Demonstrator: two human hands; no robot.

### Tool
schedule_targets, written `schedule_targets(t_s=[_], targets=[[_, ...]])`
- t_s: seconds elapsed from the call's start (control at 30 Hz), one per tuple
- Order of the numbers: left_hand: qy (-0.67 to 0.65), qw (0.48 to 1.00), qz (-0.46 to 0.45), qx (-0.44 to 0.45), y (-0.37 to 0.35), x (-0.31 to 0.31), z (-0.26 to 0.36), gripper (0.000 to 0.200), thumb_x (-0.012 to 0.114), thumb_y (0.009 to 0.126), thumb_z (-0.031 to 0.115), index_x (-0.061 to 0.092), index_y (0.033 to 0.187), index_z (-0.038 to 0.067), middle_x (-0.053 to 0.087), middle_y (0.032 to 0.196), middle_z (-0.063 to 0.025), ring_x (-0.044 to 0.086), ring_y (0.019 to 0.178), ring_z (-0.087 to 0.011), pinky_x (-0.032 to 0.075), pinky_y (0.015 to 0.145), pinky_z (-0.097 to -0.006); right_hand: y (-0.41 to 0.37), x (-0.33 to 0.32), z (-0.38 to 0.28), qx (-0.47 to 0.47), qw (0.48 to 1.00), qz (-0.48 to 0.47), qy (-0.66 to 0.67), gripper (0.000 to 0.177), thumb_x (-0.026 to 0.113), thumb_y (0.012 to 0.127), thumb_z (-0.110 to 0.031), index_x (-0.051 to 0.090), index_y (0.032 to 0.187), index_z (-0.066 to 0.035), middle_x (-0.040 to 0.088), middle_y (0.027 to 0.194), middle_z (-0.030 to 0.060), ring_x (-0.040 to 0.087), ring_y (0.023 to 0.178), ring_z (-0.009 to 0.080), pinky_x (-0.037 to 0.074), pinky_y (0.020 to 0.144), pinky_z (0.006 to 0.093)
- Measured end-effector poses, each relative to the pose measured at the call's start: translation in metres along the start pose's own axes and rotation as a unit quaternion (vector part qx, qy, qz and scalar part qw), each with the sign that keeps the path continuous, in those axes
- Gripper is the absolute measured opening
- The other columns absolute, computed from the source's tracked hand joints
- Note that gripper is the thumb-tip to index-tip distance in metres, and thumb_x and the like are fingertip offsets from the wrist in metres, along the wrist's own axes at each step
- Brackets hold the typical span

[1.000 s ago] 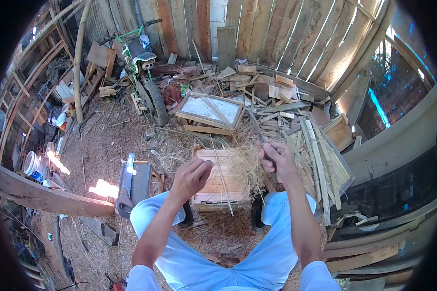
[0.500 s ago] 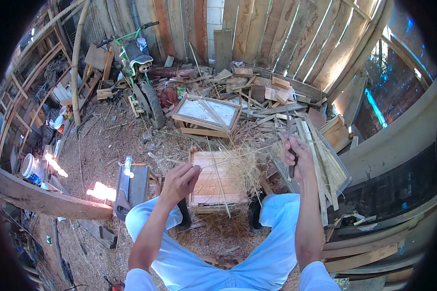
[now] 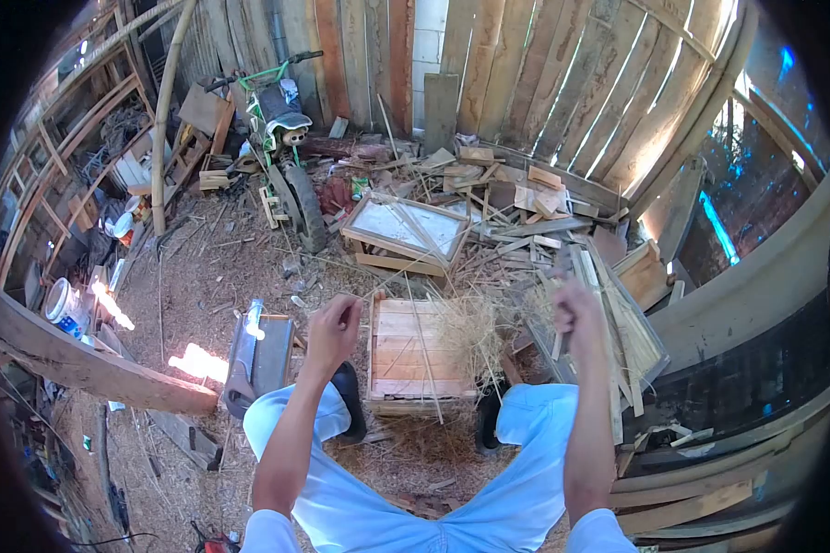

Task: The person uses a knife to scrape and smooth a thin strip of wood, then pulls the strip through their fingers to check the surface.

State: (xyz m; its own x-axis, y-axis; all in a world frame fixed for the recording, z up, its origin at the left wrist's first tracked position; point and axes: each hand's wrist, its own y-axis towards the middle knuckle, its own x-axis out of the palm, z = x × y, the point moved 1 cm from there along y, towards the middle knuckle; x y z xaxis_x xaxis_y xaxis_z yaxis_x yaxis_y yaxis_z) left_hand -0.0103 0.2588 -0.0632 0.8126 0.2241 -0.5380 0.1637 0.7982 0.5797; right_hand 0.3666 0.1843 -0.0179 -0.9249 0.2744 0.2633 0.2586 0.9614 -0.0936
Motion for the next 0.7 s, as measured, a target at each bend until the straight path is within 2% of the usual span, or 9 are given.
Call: schedule_targets(t_s=[0.07, 0.13, 0.2, 0.3, 0.37, 0.53, 0.7], targets=[[-0.028, 0.999, -0.032, -0.02, 0.002, 0.013, 0.01, 0.008, 0.061, 0.084, 0.006, 0.06, 0.083, -0.002, 0.06, 0.068, -0.0147, 0.058, 0.055, -0.0235, 0.044, 0.051, -0.032, -0.005, 0.039, 0.019, 0.043, 0.993, -0.107, 0.002, 0.038, 0.054, 0.092, -0.019, 0.047, 0.127, -0.005, 0.058, 0.074, 0.0022, 0.041, 0.05, 0.0038, 0.029, 0.04, 0.0161], [-0.054, 0.996, -0.056, -0.034, -0.001, 0.027, 0.023, 0.008, 0.061, 0.084, 0.006, 0.06, 0.083, -0.002, 0.06, 0.068, -0.0147, 0.058, 0.054, -0.023, 0.044, 0.051, -0.032, -0.018, 0.084, 0.025, 0.066, 0.981, -0.171, -0.068, 0.043, 0.053, 0.093, -0.017, 0.043, 0.133, -0.004, 0.06, 0.077, 0.0043, 0.041, 0.051, 0.004, 0.031, 0.041, 0.0161], [-0.099, 0.99, -0.088, -0.044, -0.004, 0.042, 0.034, 0.008, 0.061, 0.084, 0.006, 0.061, 0.084, -0.002, 0.061, 0.067, -0.0143, 0.057, 0.052, -0.0211, 0.043, 0.049, -0.0316, -0.018, 0.107, 0.048, 0.077, 0.965, -0.242, -0.064, 0.042, 0.051, 0.094, -0.018, 0.043, 0.132, -0.003, 0.059, 0.077, 0.004, 0.041, 0.051, 0.0039, 0.032, 0.042, 0.0165], [-0.128, 0.983, -0.123, -0.05, -0.006, 0.051, 0.051, 0.007, 0.06, 0.084, 0.006, 0.062, 0.085, -0.001, 0.061, 0.066, -0.0136, 0.056, 0.052, -0.0199, 0.042, 0.048, -0.0311, -0.017, 0.125, 0.063, 0.088, 0.956, -0.279, -0.016, 0.042, 0.051, 0.095, -0.019, 0.042, 0.132, -0.002, 0.058, 0.077, 0.0028, 0.04, 0.05, 0.0038, 0.032, 0.042, 0.0164], [-0.14, 0.982, -0.117, -0.044, -0.006, 0.047, 0.059, 0.009, 0.061, 0.085, 0.008, 0.062, 0.085, -0.001, 0.06, 0.064, -0.0131, 0.054, 0.049, -0.0187, 0.04, 0.046, -0.0309, -0.014, 0.123, 0.069, 0.074, 0.958, -0.275, -0.029, 0.038, 0.05, 0.096, -0.02, 0.046, 0.128, 0.0, 0.056, 0.078, 0.0019, 0.04, 0.051, 0.0035, 0.032, 0.043, 0.016], [-0.134, 0.983, -0.124, -0.024, -0.005, 0.04, 0.056, 0.012, 0.062, 0.085, 0.011, 0.062, 0.082, -0.001, 0.058, 0.062, -0.0119, 0.049, 0.046, -0.0178, 0.037, 0.045, -0.0296, -0.01, 0.114, 0.054, 0.113, 0.969, -0.211, 0.061, 0.03, 0.052, 0.095, -0.019, 0.055, 0.116, 0.002, 0.053, 0.076, 0.0004, 0.041, 0.054, 0.0031, 0.031, 0.043, 0.0152], [-0.147, 0.977, -0.151, -0.044, -0.005, 0.032, 0.055, 0.012, 0.062, 0.085, 0.01, 0.062, 0.08, -0.001, 0.056, 0.061, -0.011, 0.049, 0.048, -0.0176, 0.038, 0.046, -0.0298, -0.008, 0.101, 0.047, 0.115, 0.97, -0.195, 0.088, 0.031, 0.053, 0.094, -0.017, 0.054, 0.115, 0.005, 0.053, 0.075, 0.0001, 0.042, 0.054, 0.0034, 0.031, 0.043, 0.0148]])
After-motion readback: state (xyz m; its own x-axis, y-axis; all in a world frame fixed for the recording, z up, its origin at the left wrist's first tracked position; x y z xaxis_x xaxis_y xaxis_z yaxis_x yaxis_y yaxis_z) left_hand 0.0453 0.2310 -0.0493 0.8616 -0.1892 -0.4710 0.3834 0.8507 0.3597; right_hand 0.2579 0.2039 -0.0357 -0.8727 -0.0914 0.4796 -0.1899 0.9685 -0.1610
